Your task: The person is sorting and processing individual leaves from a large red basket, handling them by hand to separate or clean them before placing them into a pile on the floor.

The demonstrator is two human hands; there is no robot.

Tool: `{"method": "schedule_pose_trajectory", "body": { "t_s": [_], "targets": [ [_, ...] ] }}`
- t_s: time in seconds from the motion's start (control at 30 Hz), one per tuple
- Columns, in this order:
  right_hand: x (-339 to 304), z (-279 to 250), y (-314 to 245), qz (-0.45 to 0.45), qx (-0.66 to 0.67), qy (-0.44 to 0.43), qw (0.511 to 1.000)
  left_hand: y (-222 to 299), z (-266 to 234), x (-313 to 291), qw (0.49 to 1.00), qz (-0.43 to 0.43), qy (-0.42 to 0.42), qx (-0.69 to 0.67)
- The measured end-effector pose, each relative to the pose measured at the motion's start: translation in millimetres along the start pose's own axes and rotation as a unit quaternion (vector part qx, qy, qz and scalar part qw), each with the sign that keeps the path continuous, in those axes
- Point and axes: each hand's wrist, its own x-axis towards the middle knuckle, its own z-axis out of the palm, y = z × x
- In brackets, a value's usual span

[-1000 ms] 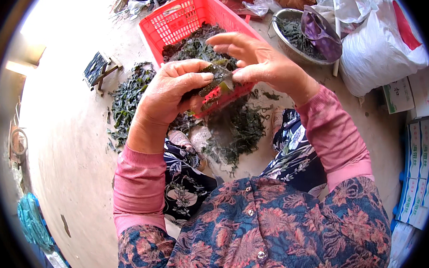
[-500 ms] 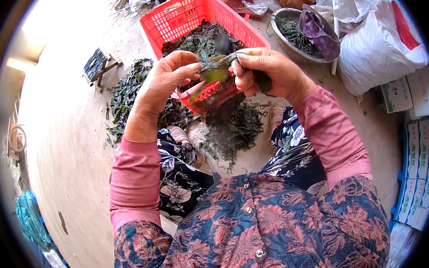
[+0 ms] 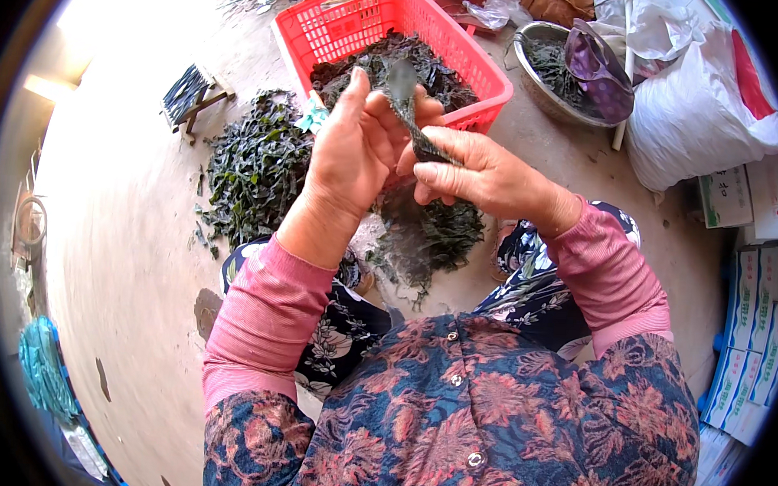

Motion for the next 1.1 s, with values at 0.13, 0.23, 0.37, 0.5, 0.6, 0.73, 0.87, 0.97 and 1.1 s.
{"method": "schedule_pose_trajectory", "body": {
  "t_s": [0.13,0.23,0.37,0.5,0.6,0.73,0.87,0.97,1.1],
  "targets": [
    [0.3,8.8,12.7,-0.072,-0.121,0.039,0.989,12.7,-7.9,2.1,0.995,0.079,0.024,0.05],
    [2.3,12.2,25.1,-0.056,0.04,0.056,0.996,18.7,-11.6,6.2,0.985,0.138,0.038,0.092],
    [-2.5,5.3,23.4,0.076,0.152,0.046,0.984,27.0,-12.0,3.1,0.983,0.149,0.013,0.111],
    [-3.5,3.6,25.1,0.028,0.003,-0.021,0.999,27.0,-10.9,0.4,0.981,0.15,-0.024,0.12],
    [-3.2,0.9,33.3,-0.019,-0.129,0.006,0.991,25.7,-7.0,-3.2,0.983,0.142,-0.037,0.114],
    [6.0,-2.3,38.1,-0.042,0.065,0.151,0.985,22.0,-4.1,-5.5,0.986,0.122,-0.075,0.085],
    [12.0,-1.1,41.8,-0.104,0.043,0.108,0.988,16.4,-0.8,-5.1,0.989,0.102,-0.088,0.058],
    [8.9,5.7,42.9,-0.02,0.107,0.07,0.992,16.4,-0.8,-4.5,0.99,0.099,-0.092,0.038],
    [1.8,5.7,40.4,0.01,0.161,0.096,0.982,21.2,-12.9,-1.0,0.992,0.126,-0.018,0.026]
  ]
}}
